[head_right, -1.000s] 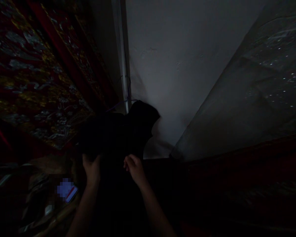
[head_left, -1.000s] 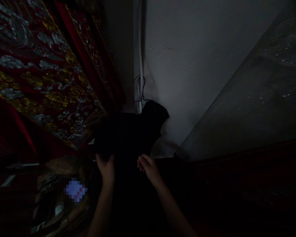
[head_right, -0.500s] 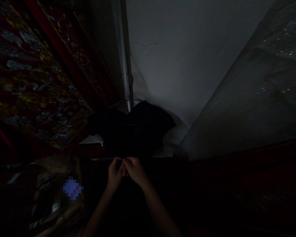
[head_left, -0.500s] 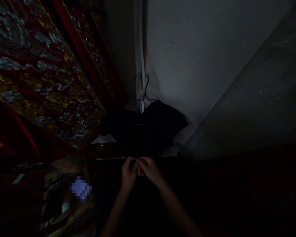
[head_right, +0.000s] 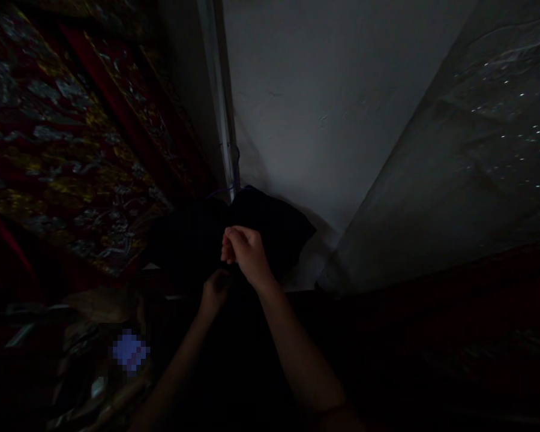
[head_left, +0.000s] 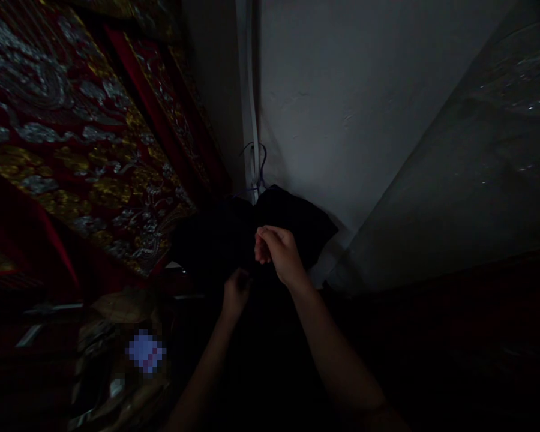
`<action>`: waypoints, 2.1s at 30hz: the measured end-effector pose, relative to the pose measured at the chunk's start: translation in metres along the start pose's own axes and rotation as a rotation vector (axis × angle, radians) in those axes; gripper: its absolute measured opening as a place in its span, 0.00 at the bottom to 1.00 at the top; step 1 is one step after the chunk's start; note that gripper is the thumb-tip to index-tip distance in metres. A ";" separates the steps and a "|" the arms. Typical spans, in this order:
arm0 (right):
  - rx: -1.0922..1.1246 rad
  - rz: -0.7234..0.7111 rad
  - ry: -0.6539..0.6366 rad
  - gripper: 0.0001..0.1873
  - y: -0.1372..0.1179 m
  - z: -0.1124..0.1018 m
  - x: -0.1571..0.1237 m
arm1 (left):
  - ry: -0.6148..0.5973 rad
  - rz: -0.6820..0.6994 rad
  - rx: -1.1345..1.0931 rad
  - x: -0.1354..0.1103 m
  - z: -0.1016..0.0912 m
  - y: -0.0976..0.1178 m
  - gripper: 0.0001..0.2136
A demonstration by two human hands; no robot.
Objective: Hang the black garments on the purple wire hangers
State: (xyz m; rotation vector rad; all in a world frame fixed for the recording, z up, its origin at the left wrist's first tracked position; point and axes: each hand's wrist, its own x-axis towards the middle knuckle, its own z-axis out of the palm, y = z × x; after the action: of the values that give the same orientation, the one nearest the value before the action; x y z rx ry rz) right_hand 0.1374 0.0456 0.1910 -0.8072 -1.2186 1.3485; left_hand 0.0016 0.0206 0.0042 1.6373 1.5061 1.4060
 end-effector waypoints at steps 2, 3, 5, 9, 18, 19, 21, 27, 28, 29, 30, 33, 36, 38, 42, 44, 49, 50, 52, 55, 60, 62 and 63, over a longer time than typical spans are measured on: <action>-0.016 0.002 -0.009 0.17 0.007 -0.003 -0.003 | 0.039 0.059 -0.015 0.010 -0.010 0.031 0.10; -0.028 -0.004 -0.012 0.17 0.009 -0.005 -0.004 | 0.101 0.124 -0.025 0.016 -0.016 0.050 0.13; -0.068 -0.031 -0.042 0.17 0.007 -0.007 -0.003 | 0.205 0.305 -0.031 0.032 -0.029 0.089 0.17; -0.162 -0.125 -0.088 0.17 -0.004 -0.004 0.000 | 0.132 0.560 0.125 0.068 -0.048 0.144 0.11; -0.349 -0.104 0.045 0.19 0.072 -0.012 0.010 | 0.472 0.513 0.185 0.084 -0.085 0.156 0.09; -0.329 -0.063 0.023 0.19 0.082 -0.015 0.007 | 0.590 0.455 0.127 0.086 -0.095 0.152 0.10; -0.265 -0.011 -0.037 0.19 0.097 -0.017 -0.008 | 0.759 0.305 -0.103 0.091 -0.117 0.134 0.11; -0.110 0.064 -0.066 0.19 0.102 -0.010 -0.063 | 0.539 -0.365 -0.795 0.062 -0.119 0.045 0.14; -0.097 0.073 -0.049 0.19 0.101 -0.011 -0.067 | 0.513 -0.400 -0.795 0.050 -0.108 0.034 0.15; -0.091 0.077 -0.027 0.19 0.101 -0.014 -0.070 | 0.487 -0.427 -0.791 0.038 -0.097 0.025 0.15; -0.095 0.078 -0.008 0.19 0.101 -0.019 -0.071 | 0.469 -0.450 -0.784 0.026 -0.086 0.019 0.15; -0.151 0.066 0.036 0.17 0.102 -0.038 -0.068 | 0.400 -0.458 -0.647 0.003 -0.063 0.015 0.16; -0.280 0.061 0.077 0.17 0.105 -0.054 -0.064 | 0.265 -0.332 -0.395 -0.001 -0.056 0.028 0.15; -0.413 0.029 0.107 0.13 0.108 -0.057 -0.063 | 0.174 -0.265 -0.376 0.001 -0.052 0.048 0.15; -0.462 -0.055 -0.016 0.27 0.106 -0.049 -0.066 | -0.097 -0.104 -0.364 0.003 -0.038 0.098 0.13; -0.369 -0.053 -0.119 0.24 0.100 -0.042 -0.065 | -0.201 0.028 -0.268 0.006 -0.030 0.118 0.12; -0.269 0.083 -0.107 0.07 0.072 -0.047 -0.055 | -0.225 0.175 -0.226 0.018 -0.033 0.120 0.14; -0.281 0.144 -0.133 0.05 0.063 -0.051 -0.051 | -0.284 0.150 -0.237 0.017 -0.036 0.113 0.16; -0.347 0.214 -0.224 0.03 0.043 -0.061 -0.039 | -0.458 0.082 -0.220 0.012 -0.043 0.097 0.16; -0.467 0.021 -0.277 0.04 0.013 -0.071 -0.012 | -0.691 -0.018 -0.070 -0.001 -0.056 0.074 0.13; -0.448 -0.401 0.010 0.18 0.011 -0.068 0.054 | -0.556 -0.174 -0.026 -0.008 -0.092 0.061 0.12; -0.458 -0.295 0.019 0.12 0.030 -0.065 0.074 | -0.484 -0.195 -0.051 -0.003 -0.109 0.061 0.13; -0.476 -0.212 0.002 0.08 0.041 -0.064 0.080 | -0.458 -0.196 -0.040 0.001 -0.118 0.061 0.12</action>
State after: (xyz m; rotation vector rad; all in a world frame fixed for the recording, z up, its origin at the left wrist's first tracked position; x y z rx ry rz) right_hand 0.1728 0.1420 0.1501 -0.9732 -1.6044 0.8947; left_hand -0.0799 -0.0265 0.0978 1.6004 1.3152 0.8752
